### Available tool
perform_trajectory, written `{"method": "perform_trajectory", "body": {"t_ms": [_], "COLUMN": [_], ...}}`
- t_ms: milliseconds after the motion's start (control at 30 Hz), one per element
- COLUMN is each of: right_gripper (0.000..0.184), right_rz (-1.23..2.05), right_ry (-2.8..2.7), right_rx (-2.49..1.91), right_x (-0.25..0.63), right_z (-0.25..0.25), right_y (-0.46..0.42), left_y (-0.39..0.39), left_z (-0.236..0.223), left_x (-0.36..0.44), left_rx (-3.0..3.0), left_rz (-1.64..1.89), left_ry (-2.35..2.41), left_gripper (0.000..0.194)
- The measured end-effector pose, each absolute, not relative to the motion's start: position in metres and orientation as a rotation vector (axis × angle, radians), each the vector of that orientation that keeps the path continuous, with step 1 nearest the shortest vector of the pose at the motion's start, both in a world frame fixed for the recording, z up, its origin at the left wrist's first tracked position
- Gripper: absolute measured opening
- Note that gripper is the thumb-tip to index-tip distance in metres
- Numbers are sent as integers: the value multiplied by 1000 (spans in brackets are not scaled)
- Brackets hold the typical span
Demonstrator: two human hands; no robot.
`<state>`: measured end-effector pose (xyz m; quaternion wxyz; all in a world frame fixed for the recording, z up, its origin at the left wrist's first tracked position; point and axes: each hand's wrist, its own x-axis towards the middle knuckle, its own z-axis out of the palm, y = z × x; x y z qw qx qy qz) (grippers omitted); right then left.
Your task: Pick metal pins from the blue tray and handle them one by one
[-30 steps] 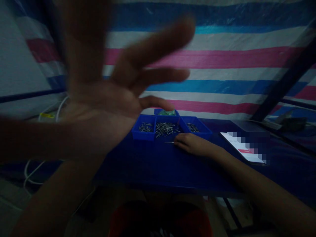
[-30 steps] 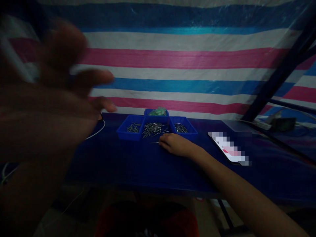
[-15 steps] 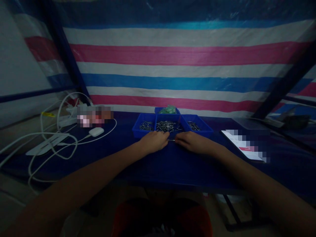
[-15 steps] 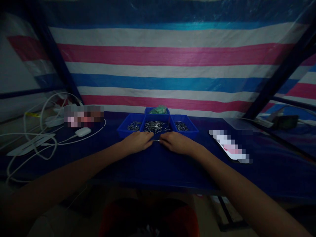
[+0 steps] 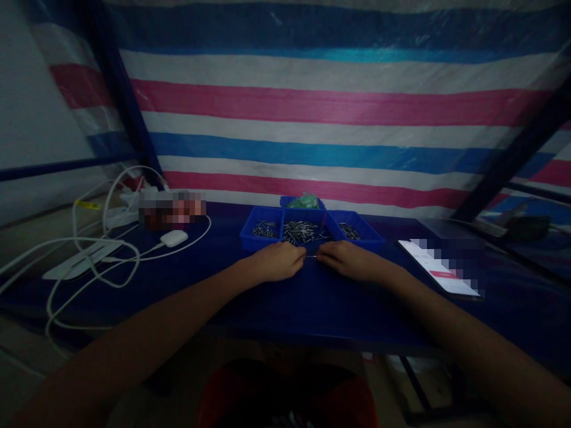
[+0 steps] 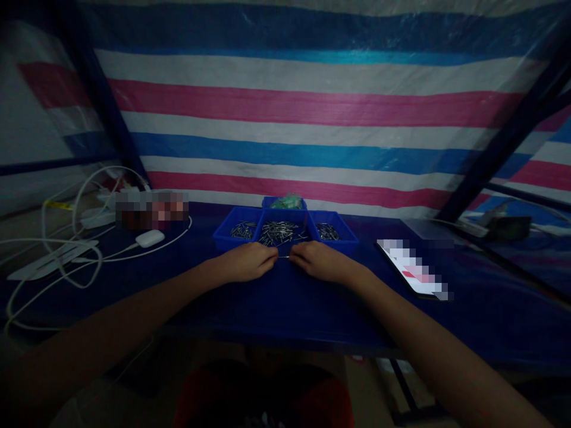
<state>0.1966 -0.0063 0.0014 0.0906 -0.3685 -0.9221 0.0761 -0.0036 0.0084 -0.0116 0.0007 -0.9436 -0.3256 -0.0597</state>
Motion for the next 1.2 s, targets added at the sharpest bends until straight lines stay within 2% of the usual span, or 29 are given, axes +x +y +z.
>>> {"method": "perform_trajectory", "body": {"t_ms": [600,1200], "right_gripper": [12,18], "right_rz": [203,246], "right_ry": [-2737,-2791], "right_rx": [-1074,-1044], "right_x": [202,204], "right_z": [-4,3], "right_y": [-1,-4], "left_y": [7,14], "left_z": [-8,-13], "left_x": [-1,-2], "left_rx": [-3044,-3104], "left_rz": [-405,-448], "left_ry": [-960,-1042], "left_gripper": [26,14]}}
